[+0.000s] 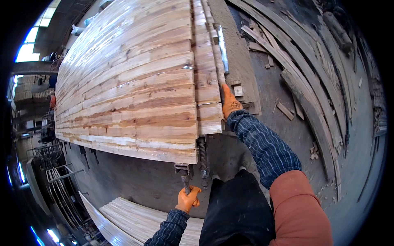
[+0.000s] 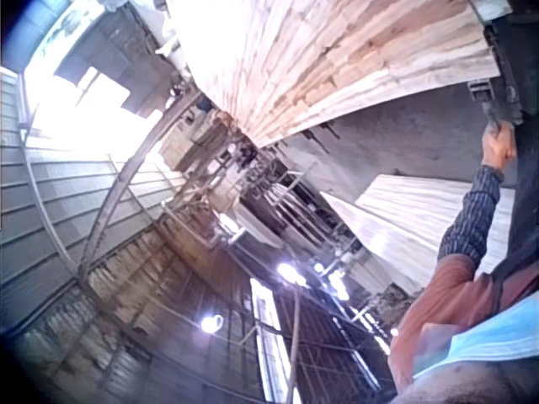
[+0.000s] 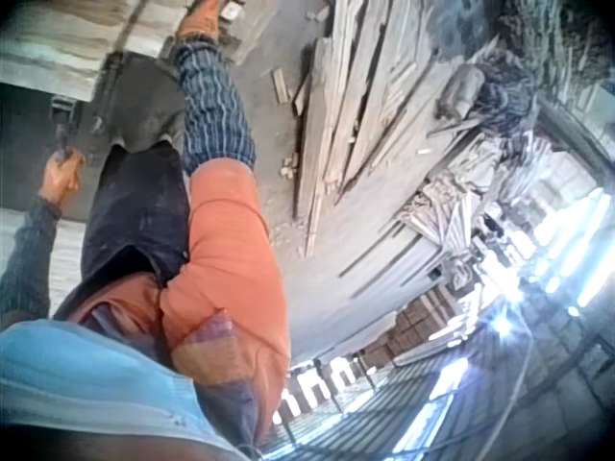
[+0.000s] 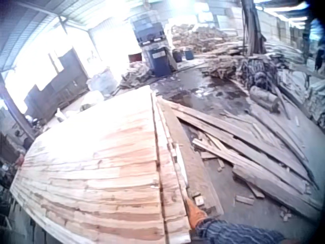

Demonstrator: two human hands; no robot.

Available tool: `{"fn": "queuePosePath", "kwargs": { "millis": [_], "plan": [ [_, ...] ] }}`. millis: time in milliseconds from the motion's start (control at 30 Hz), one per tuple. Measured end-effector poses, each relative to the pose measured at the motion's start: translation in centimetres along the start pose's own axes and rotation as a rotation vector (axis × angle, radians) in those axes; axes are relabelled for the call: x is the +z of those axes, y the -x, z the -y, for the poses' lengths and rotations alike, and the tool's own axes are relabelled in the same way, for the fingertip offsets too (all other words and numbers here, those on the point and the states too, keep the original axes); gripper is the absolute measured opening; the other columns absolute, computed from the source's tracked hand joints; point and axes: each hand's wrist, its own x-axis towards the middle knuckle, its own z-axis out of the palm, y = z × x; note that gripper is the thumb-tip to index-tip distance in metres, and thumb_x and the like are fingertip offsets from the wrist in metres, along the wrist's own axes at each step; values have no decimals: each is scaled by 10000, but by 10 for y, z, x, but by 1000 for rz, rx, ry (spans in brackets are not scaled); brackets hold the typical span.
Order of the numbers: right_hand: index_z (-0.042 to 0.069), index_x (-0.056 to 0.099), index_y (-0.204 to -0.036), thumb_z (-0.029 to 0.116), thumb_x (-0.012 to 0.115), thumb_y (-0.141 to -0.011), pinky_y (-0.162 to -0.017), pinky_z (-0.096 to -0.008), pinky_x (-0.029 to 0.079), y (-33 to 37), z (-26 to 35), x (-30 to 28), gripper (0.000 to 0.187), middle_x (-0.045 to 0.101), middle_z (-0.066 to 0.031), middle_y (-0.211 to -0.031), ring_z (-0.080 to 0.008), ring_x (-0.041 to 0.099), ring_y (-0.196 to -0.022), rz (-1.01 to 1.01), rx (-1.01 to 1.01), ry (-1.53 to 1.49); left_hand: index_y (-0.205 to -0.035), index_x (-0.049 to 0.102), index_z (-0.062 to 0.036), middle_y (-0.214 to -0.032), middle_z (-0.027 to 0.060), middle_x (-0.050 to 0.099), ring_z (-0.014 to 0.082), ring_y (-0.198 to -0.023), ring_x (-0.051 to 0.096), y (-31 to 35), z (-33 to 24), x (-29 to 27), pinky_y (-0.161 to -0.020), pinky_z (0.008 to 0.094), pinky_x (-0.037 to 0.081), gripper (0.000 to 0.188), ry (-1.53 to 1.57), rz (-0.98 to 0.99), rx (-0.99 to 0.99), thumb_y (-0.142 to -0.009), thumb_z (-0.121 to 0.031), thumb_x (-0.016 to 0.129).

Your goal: The person applies a white substance from a pot to the edges of curved wood panels using a small brush, then fits the panels together and secures them using a metal clamp tightened with a wrench.

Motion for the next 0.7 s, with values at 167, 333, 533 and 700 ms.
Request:
{"fn": "queuePosePath", "kwargs": {
  "millis": [167, 333, 533, 700],
  "plan": [
    [115, 327, -1519, 124, 651, -915, -710, -408, 568, -15, -25, -19, 686, 715, -252, -1067, -344, 720, -879, -71, 144, -24, -1017, 652, 30, -569, 84, 549, 179, -411, 531, 1, -1, 10, -465, 356, 502, 227, -72, -198, 95, -911, -169, 625],
    [-40, 538, -1276, 74, 669, -848, -564, -272, 521, 96, -7, -75, 462, 689, -114, -950, -161, 686, -735, -10, 267, -712, -1078, 670, 18, -654, 84, 657, 184, -510, 668, -4, 8, 3, -518, 334, 548, 332, -190, -202, 111, -900, -262, 662],
    [-23, 501, -1284, 200, 694, -914, -569, -300, 538, 295, 27, -66, 473, 684, -109, -913, -179, 682, -710, -34, 133, -724, -1245, 626, -30, -850, 74, 716, 140, -701, 689, 7, 34, -18, -599, 267, 499, 418, 235, 151, 206, -919, -282, 693],
    [51, 595, -1231, 277, 633, -988, -439, -289, 418, 315, 93, -66, 334, 618, -71, -749, -123, 503, -458, 91, 184, -522, -1425, 503, -62, -1107, 94, 712, 169, -958, 701, 39, 66, -38, -757, 261, 514, 537, 434, 264, 213, -959, -275, 664]
  ]
}}
